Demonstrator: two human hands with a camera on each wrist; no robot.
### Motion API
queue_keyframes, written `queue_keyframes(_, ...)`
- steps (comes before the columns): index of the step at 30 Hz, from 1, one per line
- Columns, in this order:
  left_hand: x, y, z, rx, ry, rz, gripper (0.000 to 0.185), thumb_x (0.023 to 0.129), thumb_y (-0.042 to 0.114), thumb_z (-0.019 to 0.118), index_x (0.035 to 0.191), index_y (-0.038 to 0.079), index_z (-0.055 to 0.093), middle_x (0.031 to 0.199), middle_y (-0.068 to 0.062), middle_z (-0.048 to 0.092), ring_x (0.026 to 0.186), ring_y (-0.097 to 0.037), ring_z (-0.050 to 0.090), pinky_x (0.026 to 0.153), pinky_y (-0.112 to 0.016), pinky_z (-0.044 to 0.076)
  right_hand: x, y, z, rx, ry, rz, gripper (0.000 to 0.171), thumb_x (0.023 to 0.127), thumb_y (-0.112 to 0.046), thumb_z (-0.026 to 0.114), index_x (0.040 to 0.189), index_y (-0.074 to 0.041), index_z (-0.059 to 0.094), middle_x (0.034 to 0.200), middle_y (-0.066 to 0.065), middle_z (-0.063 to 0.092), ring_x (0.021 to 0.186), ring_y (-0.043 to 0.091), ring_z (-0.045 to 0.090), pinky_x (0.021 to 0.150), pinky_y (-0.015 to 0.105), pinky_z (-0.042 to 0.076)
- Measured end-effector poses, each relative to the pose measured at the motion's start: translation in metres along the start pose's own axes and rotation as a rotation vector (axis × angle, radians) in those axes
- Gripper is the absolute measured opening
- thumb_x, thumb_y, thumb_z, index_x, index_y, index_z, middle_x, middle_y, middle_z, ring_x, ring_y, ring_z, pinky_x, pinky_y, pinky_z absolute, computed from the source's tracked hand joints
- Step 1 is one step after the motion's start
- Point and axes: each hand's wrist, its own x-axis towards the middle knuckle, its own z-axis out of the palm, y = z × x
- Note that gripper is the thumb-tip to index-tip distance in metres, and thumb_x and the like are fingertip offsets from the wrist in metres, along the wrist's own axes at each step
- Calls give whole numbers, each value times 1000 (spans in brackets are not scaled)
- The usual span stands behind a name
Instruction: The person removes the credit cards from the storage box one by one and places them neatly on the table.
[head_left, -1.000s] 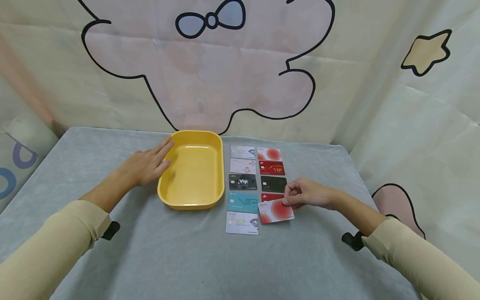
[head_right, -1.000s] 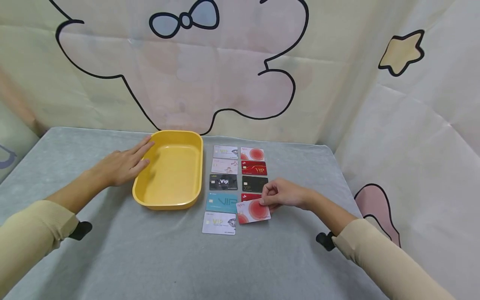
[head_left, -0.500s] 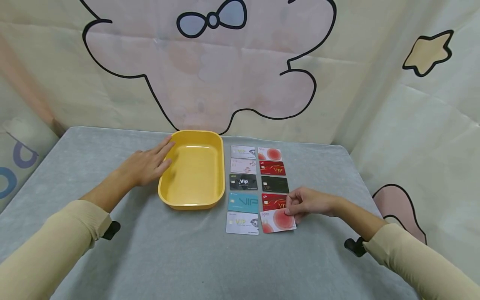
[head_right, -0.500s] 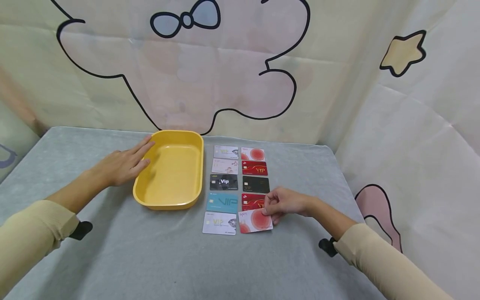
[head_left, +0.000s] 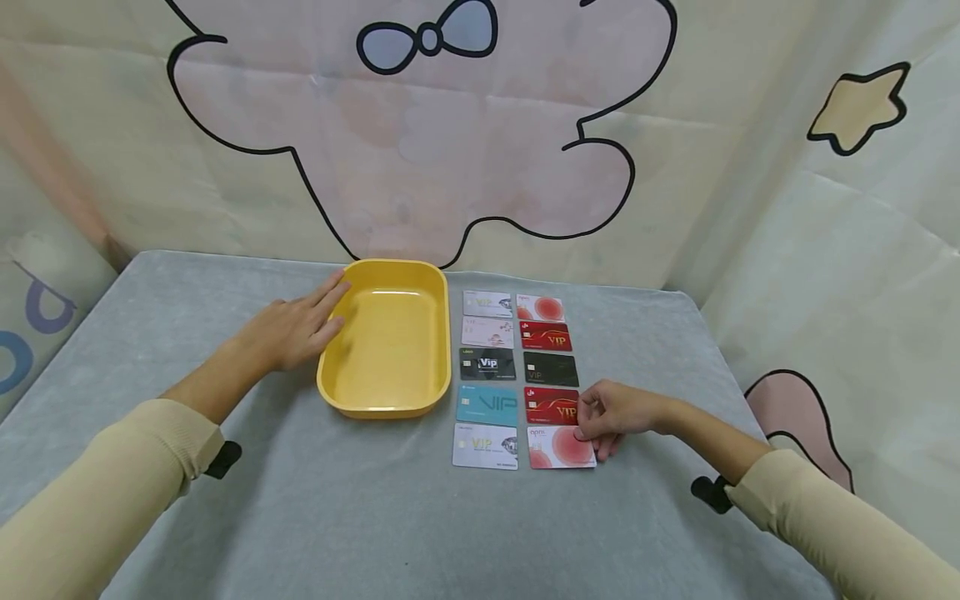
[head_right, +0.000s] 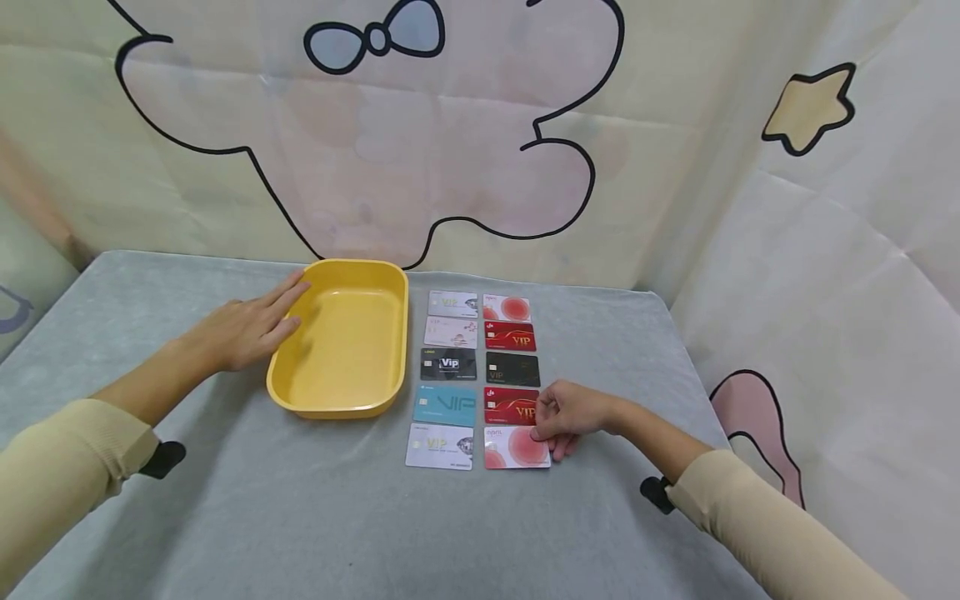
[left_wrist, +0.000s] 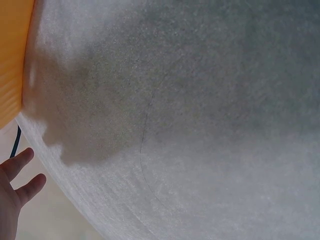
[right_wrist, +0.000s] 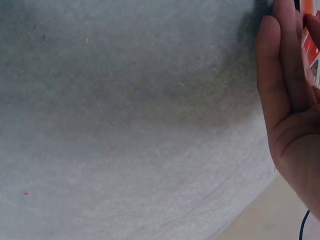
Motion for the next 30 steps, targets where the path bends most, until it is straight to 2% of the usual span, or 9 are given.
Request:
queue_keyframes(4, 1, 1, 0, -3, 3, 3, 62, 107, 36, 34, 159, 7, 18, 167, -11, 9, 124, -43, 55, 94, -60, 44, -1, 1, 1, -17, 55, 23, 29, 90, -23, 74, 95, -1, 57, 76, 15, 70, 65, 30, 72, 63, 34, 59)
queue_keyframes(8, 2, 1, 0, -4, 10, 4, 62, 107, 35, 34, 159, 6, 18, 167, -12, 10, 123, -43, 56, 94, -60, 45, -3, 1, -1, -6, 70, 30, 30, 90, -22, 74, 93, -1, 53, 76, 16, 70, 66, 31, 72, 63, 35, 59)
queue_keyframes(11, 3, 1, -1, 0, 3, 6, 62, 107, 35, 34, 159, 6, 18, 167, -13, 9, 121, -44, 56, 93, -61, 45, -4, 0, -6, -41, 77, -11, 28, 92, -23, 72, 92, -2, 54, 78, 16, 69, 68, 31, 71, 65, 34, 59)
queue_keyframes(13, 3, 1, -2, 5, -8, 7, 63, 106, 36, 35, 159, 6, 18, 167, -13, 9, 121, -44, 56, 93, -61, 44, -5, -3, -13, -110, 118, -63, 24, 93, -22, 70, 93, -3, 57, 80, 14, 68, 70, 29, 69, 65, 33, 58)
queue_keyframes(16, 4, 1, -5, 15, -21, 17, 64, 106, 38, 36, 158, 4, 19, 166, -15, 10, 122, -46, 55, 94, -63, 43, -5, -11, -25, -263, 257, -150, 19, 94, -22, 68, 96, -5, 61, 85, 9, 67, 75, 24, 65, 66, 31, 55)
queue_keyframes(18, 4, 1, -8, 19, -11, 26, 64, 106, 39, 38, 158, 4, 22, 165, -18, 14, 123, -47, 54, 95, -63, 42, -6, -19, -35, -369, 382, -168, 24, 94, -27, 69, 101, -5, 62, 92, 9, 67, 82, 23, 63, 69, 32, 55)
queue_keyframes(23, 5, 1, -18, 6, 85, -5, 62, 106, 38, 41, 157, 7, 26, 161, -23, 24, 125, -52, 50, 100, -67, 37, -12, -39, -62, -552, 620, -79, 60, 93, -47, 64, 130, -1, 54, 126, 24, 60, 111, 38, 58, 85, 50, 56)
queue_keyframes(26, 6, -2, -23, 3, 164, -56, 62, 105, 37, 41, 157, 8, 25, 160, -24, 25, 130, -53, 44, 103, -70, 32, -13, -43, -77, -586, 695, -25, 76, 94, -53, 58, 147, -2, 39, 146, 29, 41, 127, 46, 46, 94, 65, 47)
queue_keyframes(30, 5, -11, -26, 24, 242, -132, 62, 105, 36, 40, 158, 8, 23, 162, -22, 20, 140, -50, 31, 107, -72, 23, -10, -40, -92, -612, 813, 2, 83, 96, -58, 50, 156, -7, 23, 157, 30, 20, 136, 53, 31, 104, 76, 25)
